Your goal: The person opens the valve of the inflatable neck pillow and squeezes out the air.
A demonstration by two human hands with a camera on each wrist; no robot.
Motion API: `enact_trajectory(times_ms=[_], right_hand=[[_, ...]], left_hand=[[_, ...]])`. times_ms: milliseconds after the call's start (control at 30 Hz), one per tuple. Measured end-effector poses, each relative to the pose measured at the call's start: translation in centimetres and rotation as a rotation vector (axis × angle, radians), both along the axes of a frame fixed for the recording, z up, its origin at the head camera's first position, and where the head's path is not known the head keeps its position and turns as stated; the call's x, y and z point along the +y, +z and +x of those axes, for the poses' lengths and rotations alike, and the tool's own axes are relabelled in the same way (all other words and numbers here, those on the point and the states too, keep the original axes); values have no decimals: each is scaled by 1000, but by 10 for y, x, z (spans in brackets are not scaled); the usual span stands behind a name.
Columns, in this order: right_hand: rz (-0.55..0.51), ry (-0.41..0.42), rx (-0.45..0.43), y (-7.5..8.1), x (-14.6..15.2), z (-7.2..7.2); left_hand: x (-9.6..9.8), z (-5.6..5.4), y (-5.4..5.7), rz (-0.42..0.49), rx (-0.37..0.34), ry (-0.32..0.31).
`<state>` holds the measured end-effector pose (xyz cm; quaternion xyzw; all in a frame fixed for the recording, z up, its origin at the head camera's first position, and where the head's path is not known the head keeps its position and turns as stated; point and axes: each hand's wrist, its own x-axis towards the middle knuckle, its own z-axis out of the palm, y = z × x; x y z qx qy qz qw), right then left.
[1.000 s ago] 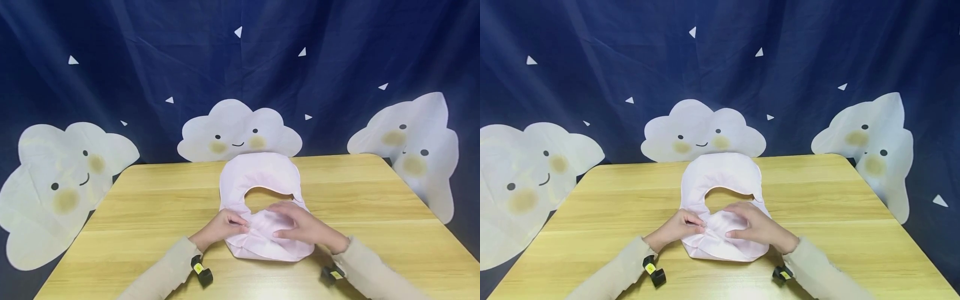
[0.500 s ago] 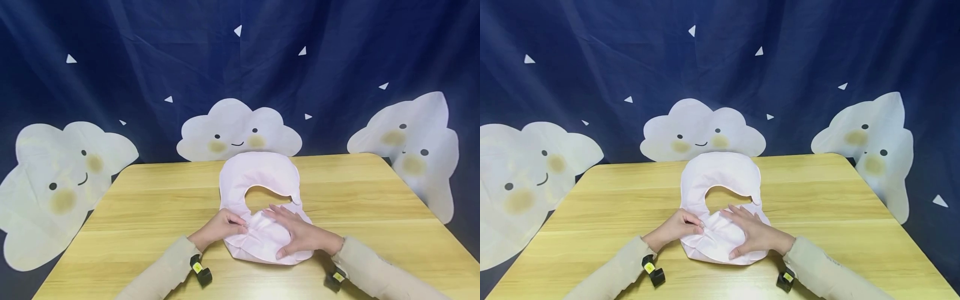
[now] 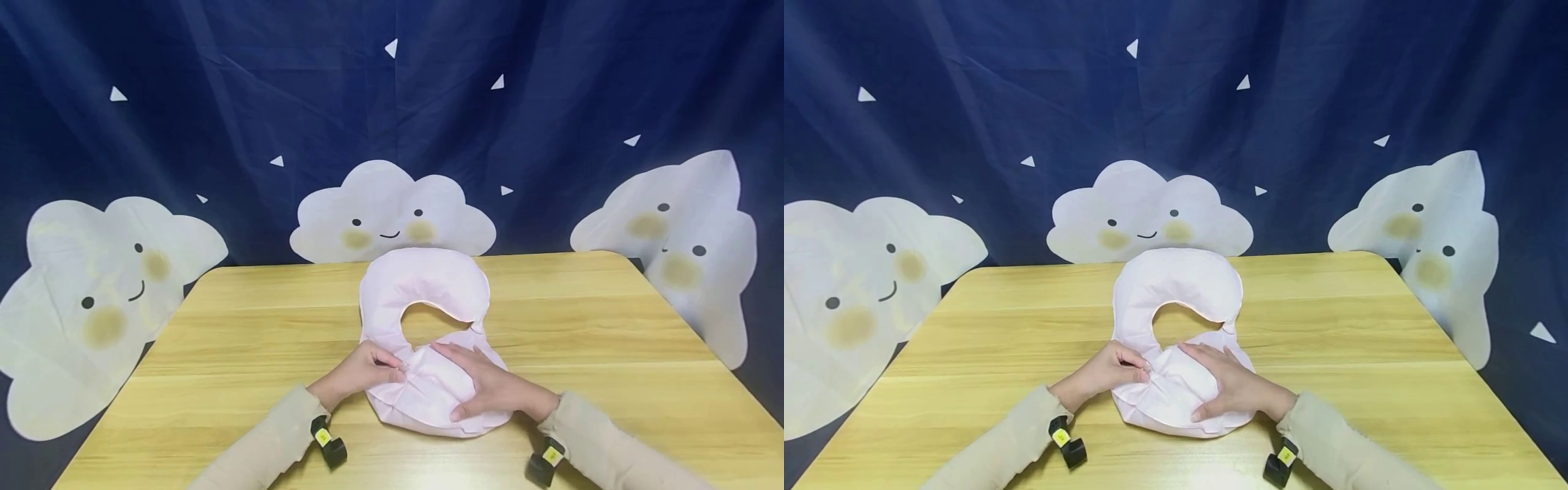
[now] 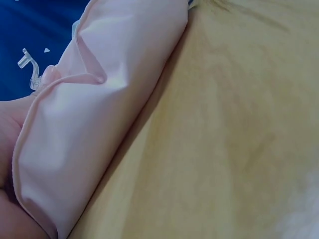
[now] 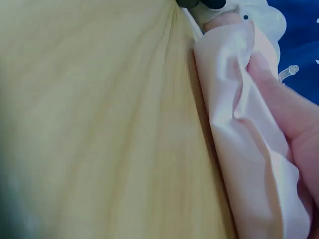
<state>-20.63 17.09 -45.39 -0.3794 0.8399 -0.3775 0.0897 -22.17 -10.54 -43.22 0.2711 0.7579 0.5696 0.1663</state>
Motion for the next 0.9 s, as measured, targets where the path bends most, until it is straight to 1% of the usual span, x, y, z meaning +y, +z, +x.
enact_trajectory(times_ms=[167,333,400,433,667,800,900], right_hand=[[-33,-26,60,-7,-1,0],[-66,-69,120,-11,-5,3],[-87,-79,132,-12,-6,4],[-97,-83,135,-12,-7,5],[-130,-166,109,-14,-10,6],[-140,-182,100,-14,-12,6],[-138,-188,77,-13,-13,5]], left_hand=[[0,0,0,3,-5,6],[0,-9,-19,5,-9,9],[-1,-12,-26,0,-8,16],[-1,-13,-27,0,-6,18],[-1,-11,-26,23,3,28],[-1,-11,-25,19,-6,39],[0,-11,-24,19,-12,40]])
